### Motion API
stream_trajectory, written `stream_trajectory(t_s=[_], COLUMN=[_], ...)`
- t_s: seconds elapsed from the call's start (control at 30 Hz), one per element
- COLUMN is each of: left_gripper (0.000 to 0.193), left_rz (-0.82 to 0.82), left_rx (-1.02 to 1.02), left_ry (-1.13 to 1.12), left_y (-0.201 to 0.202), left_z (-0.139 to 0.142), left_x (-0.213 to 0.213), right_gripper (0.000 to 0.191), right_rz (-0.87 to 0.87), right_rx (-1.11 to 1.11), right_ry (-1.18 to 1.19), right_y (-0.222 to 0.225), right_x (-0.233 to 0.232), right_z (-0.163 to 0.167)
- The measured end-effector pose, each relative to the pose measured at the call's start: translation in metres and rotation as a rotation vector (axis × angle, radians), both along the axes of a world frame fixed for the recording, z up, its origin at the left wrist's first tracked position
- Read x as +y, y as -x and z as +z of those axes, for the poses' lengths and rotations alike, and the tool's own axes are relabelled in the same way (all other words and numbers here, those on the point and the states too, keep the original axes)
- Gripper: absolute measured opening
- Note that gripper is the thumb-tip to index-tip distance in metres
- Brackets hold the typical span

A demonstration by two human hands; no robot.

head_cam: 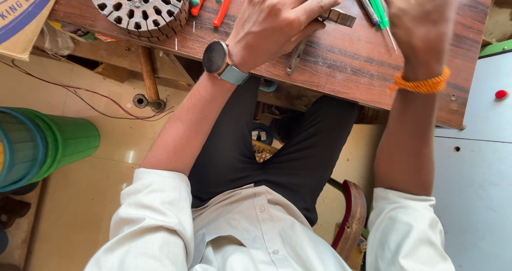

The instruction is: The person works on a small electrical component, likely a motor armature, at a workbench. They use a pen to mark the component and then use a screwdriver to adjust or insert small parts into the component's slots. The person repeatedly rotates and repositions the component while working.

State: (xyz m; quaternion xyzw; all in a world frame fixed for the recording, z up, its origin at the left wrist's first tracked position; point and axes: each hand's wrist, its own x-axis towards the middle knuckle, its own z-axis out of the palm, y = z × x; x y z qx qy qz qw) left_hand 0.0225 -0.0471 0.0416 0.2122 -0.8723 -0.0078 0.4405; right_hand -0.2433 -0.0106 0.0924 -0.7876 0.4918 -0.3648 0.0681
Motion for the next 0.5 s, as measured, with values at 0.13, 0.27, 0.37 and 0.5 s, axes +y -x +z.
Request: stream_trajectory(t_s=[0.13,0.27,0.37,0.5], left_gripper=[0.038,0.035,0.033,0.032], left_rz=[-0.005,0.038,0.054,0.056], left_rx=[0.020,-0.012,-0.025,-0.007], left_ry=[-0.075,-0.115,-0.141,-0.188], left_y=[0.003,0.004,0.004,0.005], left_z=[-0.002,-0.004,-0.002,0.006], left_x=[-0.002,-0.003,-0.002,0.000], right_gripper=[0.012,0.009,0.007,0.006], right_rz=[-0.098,-0.134,-0.148,-0.112], right_rx=[-0.270,-0.232,-0.276,-0.132], right_ry=[-0.328,-0.384,-0.401,-0.270], right_y=[-0.024,-0.050,-0.058,-0.062], right_x=[0.035,0.045,0.051,0.061], right_z=[0.038,0.049,0.043,0.017])
